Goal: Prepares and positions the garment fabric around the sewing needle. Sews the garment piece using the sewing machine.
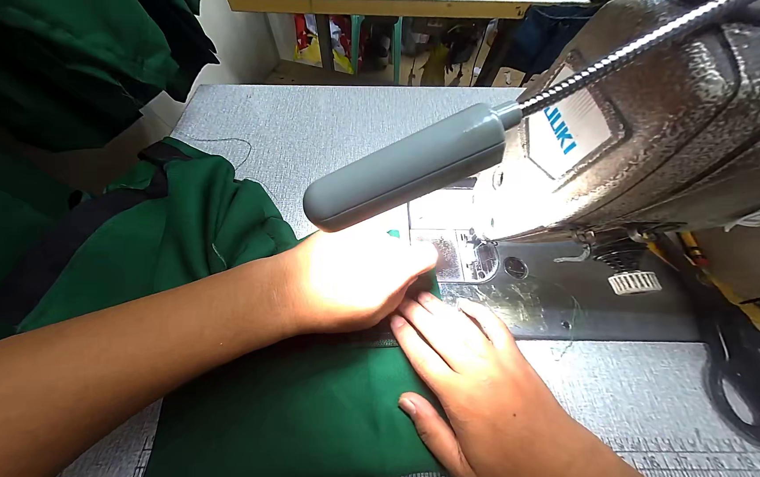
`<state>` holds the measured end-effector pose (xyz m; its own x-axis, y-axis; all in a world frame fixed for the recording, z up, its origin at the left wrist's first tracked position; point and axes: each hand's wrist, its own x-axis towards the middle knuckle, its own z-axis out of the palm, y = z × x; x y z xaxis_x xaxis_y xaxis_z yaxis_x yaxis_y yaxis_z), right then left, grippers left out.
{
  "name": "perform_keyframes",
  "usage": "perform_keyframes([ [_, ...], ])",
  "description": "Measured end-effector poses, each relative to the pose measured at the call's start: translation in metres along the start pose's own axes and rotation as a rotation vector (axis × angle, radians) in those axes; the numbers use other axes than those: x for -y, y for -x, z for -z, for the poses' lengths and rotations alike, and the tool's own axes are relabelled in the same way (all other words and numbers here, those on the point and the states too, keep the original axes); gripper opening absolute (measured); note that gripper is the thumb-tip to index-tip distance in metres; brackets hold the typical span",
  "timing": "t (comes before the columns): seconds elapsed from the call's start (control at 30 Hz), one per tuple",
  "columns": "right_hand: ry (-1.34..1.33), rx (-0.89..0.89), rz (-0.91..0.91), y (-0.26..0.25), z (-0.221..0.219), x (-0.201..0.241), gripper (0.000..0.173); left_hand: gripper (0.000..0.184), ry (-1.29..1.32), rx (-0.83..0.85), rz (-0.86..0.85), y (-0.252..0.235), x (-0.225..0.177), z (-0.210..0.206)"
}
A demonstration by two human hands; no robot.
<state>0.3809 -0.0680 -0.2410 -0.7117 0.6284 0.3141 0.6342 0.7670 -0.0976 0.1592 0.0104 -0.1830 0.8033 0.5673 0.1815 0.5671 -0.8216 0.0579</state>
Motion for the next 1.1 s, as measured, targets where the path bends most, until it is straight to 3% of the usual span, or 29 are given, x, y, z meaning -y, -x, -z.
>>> perform_keyframes([
  [0.53, -0.002, 0.045, 0.037, -0.01, 0.011, -0.01, 0.064, 0.022, -0.099, -0.047, 0.154, -0.004, 0.007, -0.018],
  [0.9, 0.036, 0.073, 0.04, -0.011, 0.008, -0.009, 0.066, 0.041, -0.042, -0.127, 0.078, 0.018, 0.012, -0.001],
  [1.1, 0.049, 0.068, 0.031, -0.01, 0.007, -0.008, 0.067, 0.033, -0.138, -0.067, 0.159, 0.024, 0.004, -0.006],
])
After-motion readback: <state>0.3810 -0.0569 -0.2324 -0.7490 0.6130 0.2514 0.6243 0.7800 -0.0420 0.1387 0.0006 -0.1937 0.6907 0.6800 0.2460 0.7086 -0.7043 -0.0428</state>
